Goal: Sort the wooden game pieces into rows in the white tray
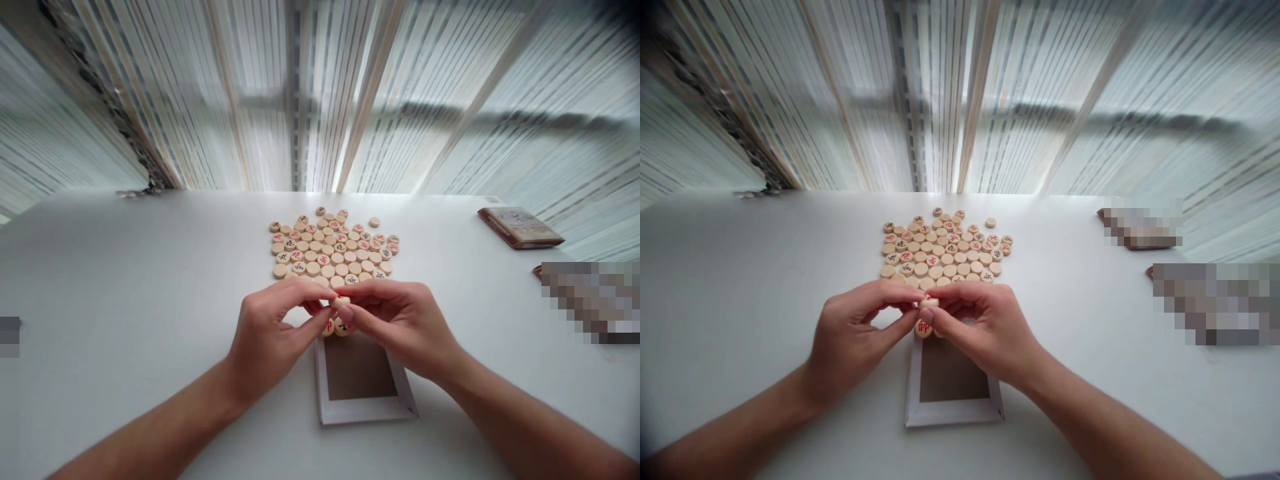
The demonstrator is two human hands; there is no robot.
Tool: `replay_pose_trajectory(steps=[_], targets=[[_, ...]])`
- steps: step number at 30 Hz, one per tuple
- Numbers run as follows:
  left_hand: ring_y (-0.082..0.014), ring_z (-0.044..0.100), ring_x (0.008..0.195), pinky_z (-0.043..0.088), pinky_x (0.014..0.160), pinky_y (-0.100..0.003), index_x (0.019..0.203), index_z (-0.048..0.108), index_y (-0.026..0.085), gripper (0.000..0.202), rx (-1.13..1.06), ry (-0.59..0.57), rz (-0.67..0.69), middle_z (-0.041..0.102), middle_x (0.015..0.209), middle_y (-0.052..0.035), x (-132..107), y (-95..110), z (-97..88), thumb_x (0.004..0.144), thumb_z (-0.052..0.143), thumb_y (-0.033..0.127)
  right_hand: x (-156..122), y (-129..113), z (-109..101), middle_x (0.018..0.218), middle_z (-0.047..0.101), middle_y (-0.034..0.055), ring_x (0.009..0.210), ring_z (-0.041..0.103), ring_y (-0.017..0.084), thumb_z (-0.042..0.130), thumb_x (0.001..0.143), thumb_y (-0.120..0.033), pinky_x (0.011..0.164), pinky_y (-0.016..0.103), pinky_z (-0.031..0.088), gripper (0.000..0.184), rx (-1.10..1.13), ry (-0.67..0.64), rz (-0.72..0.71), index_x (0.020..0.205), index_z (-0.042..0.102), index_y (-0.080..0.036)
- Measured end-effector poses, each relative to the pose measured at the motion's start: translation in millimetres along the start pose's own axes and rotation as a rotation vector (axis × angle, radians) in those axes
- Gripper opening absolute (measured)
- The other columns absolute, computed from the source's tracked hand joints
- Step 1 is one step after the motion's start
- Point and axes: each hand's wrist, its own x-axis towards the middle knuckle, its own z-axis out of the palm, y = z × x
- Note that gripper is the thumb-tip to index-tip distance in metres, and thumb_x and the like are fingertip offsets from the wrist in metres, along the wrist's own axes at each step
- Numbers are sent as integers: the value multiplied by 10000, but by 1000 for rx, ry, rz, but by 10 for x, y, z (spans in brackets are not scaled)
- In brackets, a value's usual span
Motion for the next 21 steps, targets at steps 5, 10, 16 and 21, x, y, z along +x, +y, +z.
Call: replay_pose_trajectory(steps=[5,10,16,21], targets=[[-169,787,935,632,865,-269,980,804,195,152,115,-17,200,830,1000,-62,22,1,-32,896,812,69,-2,25,-49,905,855,64,801,819,220,932,811,-274,757,306,698,246,-53,-43,-24,1037,860,-206],[-173,784,905,628,833,-275,1005,789,206,165,123,-52,195,828,985,-54,23,-31,-36,911,784,72,-3,-27,-86,973,852,81,811,812,220,857,878,-288,774,333,702,203,-272,-81,-114,1059,844,-198],[-165,745,778,606,765,-290,1049,774,200,150,198,-24,171,811,910,-47,26,-57,-35,949,704,113,23,-73,-206,912,826,71,774,784,213,858,861,-318,762,348,700,203,-390,-33,-156,1005,806,-185],[-167,737,774,594,767,-297,1020,777,180,157,192,-23,128,810,908,-54,47,-53,-38,952,662,97,29,-185,-369,939,812,63,796,756,206,860,863,-303,751,333,663,198,-513,-28,-167,1010,779,-198]])
